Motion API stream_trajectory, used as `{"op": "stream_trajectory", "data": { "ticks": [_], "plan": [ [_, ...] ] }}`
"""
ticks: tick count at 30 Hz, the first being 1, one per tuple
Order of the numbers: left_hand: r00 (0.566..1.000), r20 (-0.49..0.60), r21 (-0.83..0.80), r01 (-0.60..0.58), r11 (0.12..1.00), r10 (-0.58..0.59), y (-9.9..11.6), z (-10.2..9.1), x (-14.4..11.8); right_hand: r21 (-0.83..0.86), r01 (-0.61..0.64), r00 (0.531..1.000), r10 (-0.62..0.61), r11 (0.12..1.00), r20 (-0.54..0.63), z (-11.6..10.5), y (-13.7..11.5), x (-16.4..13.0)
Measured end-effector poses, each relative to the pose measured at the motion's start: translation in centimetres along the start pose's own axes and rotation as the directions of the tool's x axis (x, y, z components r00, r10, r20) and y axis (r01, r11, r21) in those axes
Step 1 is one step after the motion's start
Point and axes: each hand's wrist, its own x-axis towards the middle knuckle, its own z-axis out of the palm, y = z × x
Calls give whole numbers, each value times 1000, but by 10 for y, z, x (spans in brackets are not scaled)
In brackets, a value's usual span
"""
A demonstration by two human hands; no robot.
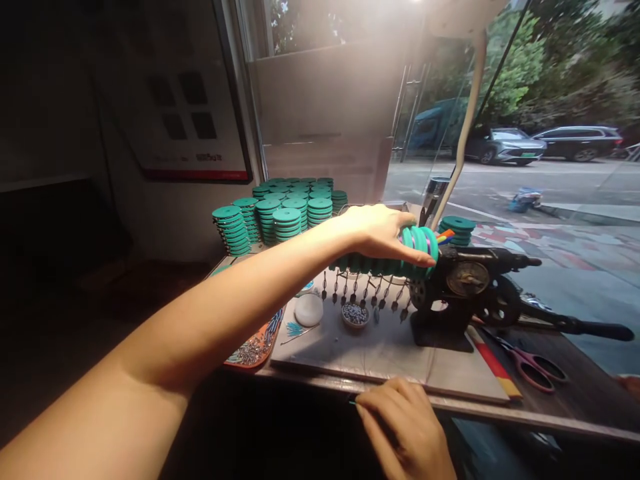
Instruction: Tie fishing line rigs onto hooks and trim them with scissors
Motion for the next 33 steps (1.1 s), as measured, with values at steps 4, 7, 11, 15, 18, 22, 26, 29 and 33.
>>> {"op": "stream_trajectory", "data": {
  "ticks": [4, 7, 11, 15, 18, 22, 26, 29, 33],
  "plan": [
    [987, -154, 118, -36, 992, 54, 3, 9, -4, -9, 0, 1000, 0, 1000, 3, 2, 1, -3],
    [956, -273, 232, -43, 972, 108, 6, 16, -9, -10, 11, 1000, -11, 1000, -7, 3, 1, -4],
    [941, -324, 288, -4, 958, 101, 10, 23, -15, -13, 20, 999, -21, 1000, -48, 1, -3, -2],
    [913, -392, 295, 8, 956, 113, 12, 33, -15, -24, 49, 995, -51, 998, -85, -1, -6, 4],
    [894, -430, 264, -10, 965, 126, 15, 35, -15, -46, 57, 997, -60, 997, -51, -1, -6, 10],
    [751, -645, 128, -75, 989, 140, 16, 23, -44, -72, 20, 999, -23, 997, -48, -1, -6, 18],
    [475, -848, -259, 13, 966, -234, 7, 44, -117, -89, -63, 994, 54, 994, -95, -10, -1, 19],
    [511, -674, -541, 150, 827, -534, 11, 100, -172, -121, -104, 991, 92, 987, -100, -15, 4, 19],
    [568, -572, -615, 181, 767, -592, 41, 163, -200, -93, -80, 996, 77, 992, -38, -1, 1, 24]
  ]
}}
